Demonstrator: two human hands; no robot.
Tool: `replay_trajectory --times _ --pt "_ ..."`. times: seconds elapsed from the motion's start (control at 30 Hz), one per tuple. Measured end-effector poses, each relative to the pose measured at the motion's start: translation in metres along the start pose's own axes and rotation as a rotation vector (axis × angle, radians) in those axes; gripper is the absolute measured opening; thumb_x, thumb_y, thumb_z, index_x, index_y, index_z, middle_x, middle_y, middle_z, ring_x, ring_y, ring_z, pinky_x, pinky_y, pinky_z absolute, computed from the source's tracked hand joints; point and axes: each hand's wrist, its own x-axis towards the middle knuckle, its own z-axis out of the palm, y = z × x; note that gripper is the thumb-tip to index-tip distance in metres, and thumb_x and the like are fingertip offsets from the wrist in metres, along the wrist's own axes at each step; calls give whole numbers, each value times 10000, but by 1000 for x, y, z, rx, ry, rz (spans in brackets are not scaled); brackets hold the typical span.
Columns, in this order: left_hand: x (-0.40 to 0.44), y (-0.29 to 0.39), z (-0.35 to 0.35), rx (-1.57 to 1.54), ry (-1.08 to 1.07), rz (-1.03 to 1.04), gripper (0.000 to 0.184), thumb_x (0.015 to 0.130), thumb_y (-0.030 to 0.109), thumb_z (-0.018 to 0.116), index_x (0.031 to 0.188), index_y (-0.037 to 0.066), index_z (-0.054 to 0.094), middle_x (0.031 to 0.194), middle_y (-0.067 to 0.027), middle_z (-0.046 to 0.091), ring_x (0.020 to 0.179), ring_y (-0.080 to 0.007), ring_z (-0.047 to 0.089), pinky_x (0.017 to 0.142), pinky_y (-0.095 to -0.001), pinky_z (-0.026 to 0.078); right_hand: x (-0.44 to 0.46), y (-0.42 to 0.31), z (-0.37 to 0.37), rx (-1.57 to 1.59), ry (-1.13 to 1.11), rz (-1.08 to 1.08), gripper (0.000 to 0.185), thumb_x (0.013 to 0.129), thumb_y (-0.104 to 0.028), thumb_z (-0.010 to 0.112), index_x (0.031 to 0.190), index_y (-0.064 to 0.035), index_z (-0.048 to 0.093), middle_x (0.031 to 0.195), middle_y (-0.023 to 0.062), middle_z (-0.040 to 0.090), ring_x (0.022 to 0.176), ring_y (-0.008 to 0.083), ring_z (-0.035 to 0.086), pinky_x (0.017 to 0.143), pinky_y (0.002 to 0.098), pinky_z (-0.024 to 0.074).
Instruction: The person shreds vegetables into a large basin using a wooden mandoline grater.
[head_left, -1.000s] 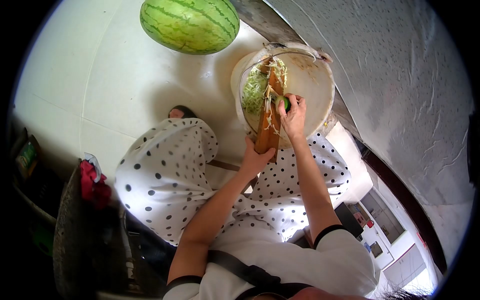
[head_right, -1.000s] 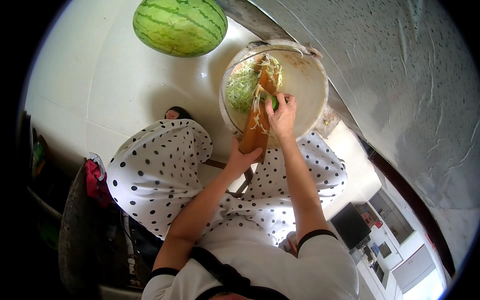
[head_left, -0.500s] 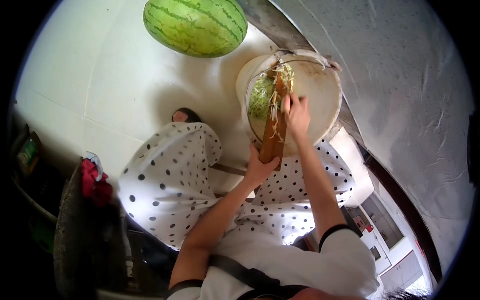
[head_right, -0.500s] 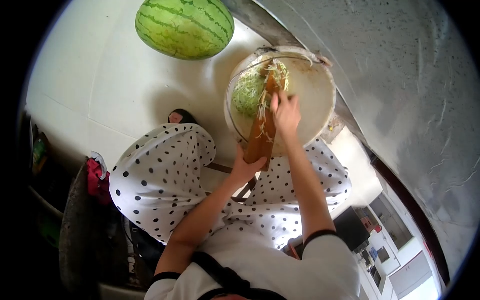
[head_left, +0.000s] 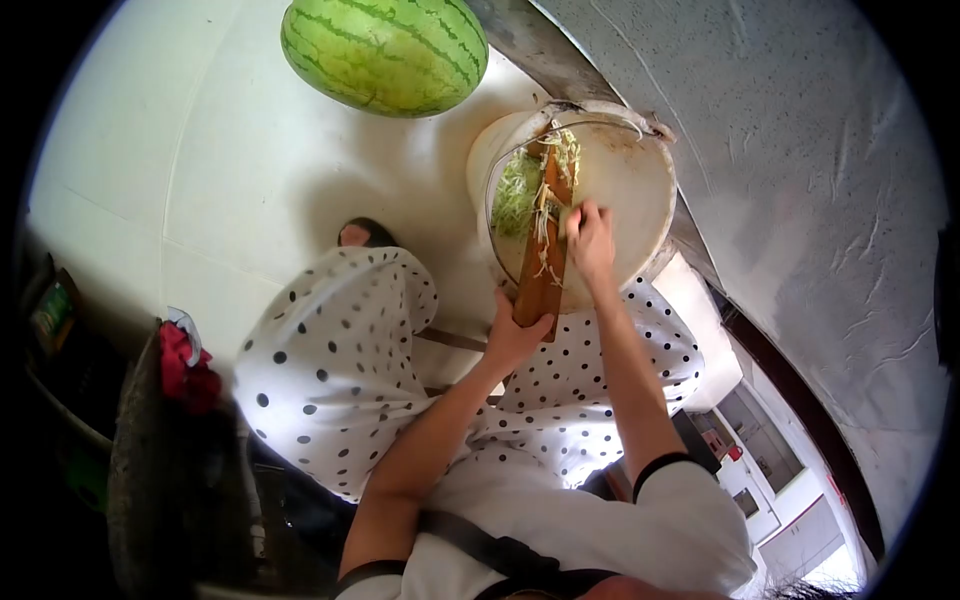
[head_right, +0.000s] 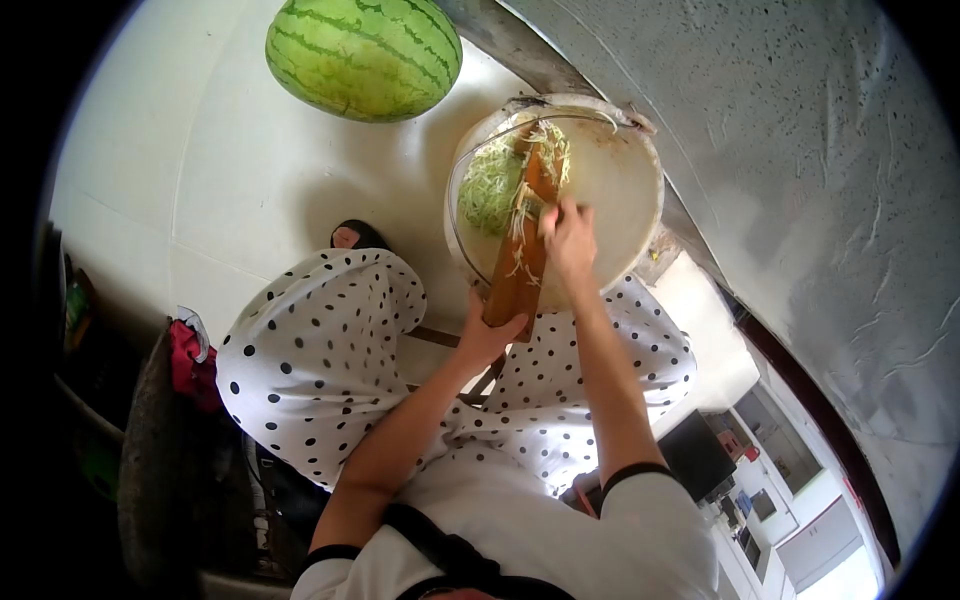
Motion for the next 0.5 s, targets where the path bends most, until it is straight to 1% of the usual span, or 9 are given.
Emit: replay_trajectory --times 0.07,0.17,0.23,0.27,0.3,0.37,0.4,0.47,0.5 --pt "7 -24 -2 -5 25 173 908 780 185 625 1294 -126 -55 1051 -211 539 817 -225 596 640 -283 488 3 -9 -1 11 -1 22 252 818 -318 476 975 -130 537 1010 207 501 828 397 551 684 477 459" --pt "3 -10 -5 35 -38 75 928 783 193 624 1295 -125 -82 1090 -214 523 877 -236 591 684 -280 487 32 -9 11 -26 -54 143 235 823 -309 467 961 -130 530 1026 186 488 851 391 544 710 470 456" --pt "7 -24 -8 50 -15 133 918 784 192 624 1295 -123 -71 1094 -214 518 882 -240 592 688 -278 488 50 -16 16 -2 -33 93 223 833 -305 455 949 -127 525 981 177 494 830 390 542 715 461 455" --pt "13 -32 -4 40 0 183 908 785 191 623 1296 -120 -60 1098 -214 513 887 -243 593 691 -277 489 38 -14 13 24 32 120 215 842 -303 454 945 -127 523 951 182 495 813 384 539 701 456 453" --pt "3 -26 -3 34 -6 163 908 785 191 623 1296 -120 -60 1098 -214 513 887 -243 593 691 -277 489 18 -11 7 11 20 134 215 842 -303 454 945 -127 523 951 182 495 813 384 539 701 456 453" --pt "-7 6 0 -21 -29 35 826 785 183 624 1276 -112 30 1103 -220 502 926 -247 579 731 -286 482 7 -10 -3 82 -59 78 207 847 -301 456 943 -128 516 937 182 498 799 380 536 692 458 446" --pt "-6 -2 -2 -5 -33 21 826 785 183 624 1276 -112 30 1103 -220 502 926 -247 579 731 -286 482 16 -11 -2 84 -39 37 186 849 -282 458 941 -131 514 923 169 496 793 372 535 681 452 443" --pt "4 -16 -3 34 -7 102 728 783 176 627 1228 -91 117 1064 -216 511 926 -250 575 721 -298 482 26 -20 1 43 -41 72 178 850 -273 457 938 -129 516 922 160 496 789 368 537 677 450 443" --pt "7 -5 -3 24 -2 112 728 783 176 627 1228 -91 117 1064 -216 511 926 -250 575 721 -298 482 33 -22 2 -13 -47 92 171 852 -263 456 935 -127 517 920 151 496 785 363 538 673 448 442"
